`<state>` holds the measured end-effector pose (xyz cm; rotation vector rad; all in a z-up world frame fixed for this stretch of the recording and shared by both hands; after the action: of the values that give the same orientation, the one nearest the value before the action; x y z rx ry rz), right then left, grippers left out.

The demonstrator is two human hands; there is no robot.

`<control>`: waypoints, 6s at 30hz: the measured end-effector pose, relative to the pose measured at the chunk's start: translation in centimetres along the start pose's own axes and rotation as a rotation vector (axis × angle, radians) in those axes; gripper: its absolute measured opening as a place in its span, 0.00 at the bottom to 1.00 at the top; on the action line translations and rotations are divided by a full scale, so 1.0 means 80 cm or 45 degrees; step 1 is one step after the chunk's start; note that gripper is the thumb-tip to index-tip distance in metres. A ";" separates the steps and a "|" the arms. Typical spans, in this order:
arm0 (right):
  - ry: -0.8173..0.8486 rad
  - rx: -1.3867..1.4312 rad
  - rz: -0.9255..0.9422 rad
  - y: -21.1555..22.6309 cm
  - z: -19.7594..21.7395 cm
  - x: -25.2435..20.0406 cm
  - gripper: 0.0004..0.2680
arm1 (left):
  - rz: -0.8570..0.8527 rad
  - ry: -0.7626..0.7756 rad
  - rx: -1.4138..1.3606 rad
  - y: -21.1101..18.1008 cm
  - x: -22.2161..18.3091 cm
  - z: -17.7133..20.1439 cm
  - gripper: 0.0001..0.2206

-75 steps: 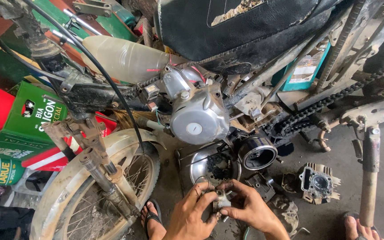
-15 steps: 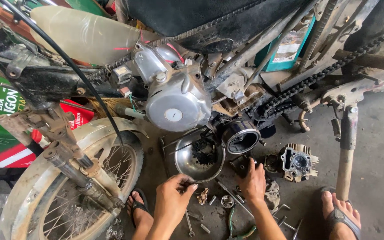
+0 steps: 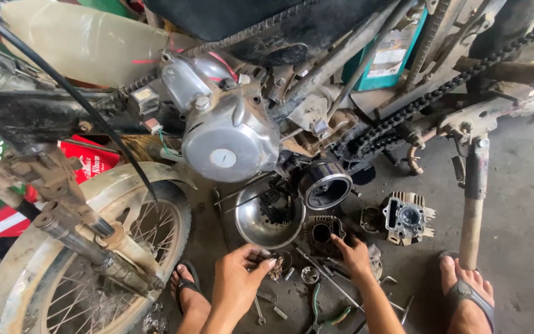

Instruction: The recorder is disassembling and inspecting motorcycle engine components, specifically removing the cylinder head and piston.

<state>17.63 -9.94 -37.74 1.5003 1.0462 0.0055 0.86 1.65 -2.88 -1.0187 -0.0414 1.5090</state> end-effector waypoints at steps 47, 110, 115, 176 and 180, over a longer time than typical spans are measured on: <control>0.122 -0.735 0.656 0.047 0.042 -0.081 0.13 | -0.070 0.090 -0.549 0.036 0.053 -0.023 0.07; 0.401 -0.056 0.826 0.160 -0.201 -0.258 0.08 | -0.975 -0.761 0.282 -0.074 -0.037 0.037 0.19; 0.332 0.407 0.374 0.128 -0.205 -0.253 0.09 | -0.756 -0.836 0.255 -0.051 -0.005 0.058 0.17; 0.201 -0.348 1.855 0.189 -0.202 -0.279 0.12 | -0.442 -0.236 0.117 -0.079 -0.016 0.044 0.15; 0.196 -0.273 1.856 0.194 -0.206 -0.286 0.11 | -0.517 -0.165 0.041 -0.084 -0.023 0.041 0.15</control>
<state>4.10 -8.05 -8.59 1.7582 -0.1333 1.2118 3.95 3.49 3.98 -0.8261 -0.2977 1.1962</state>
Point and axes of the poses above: each hand's wrist, its own x-axis towards the middle knuckle, its own z-axis out of the back of the hand, y = z × x, the point moved 2 cm from there along x, towards the middle knuckle, and after that the axes turned 12 degrees about z, right-handed, at the moved point
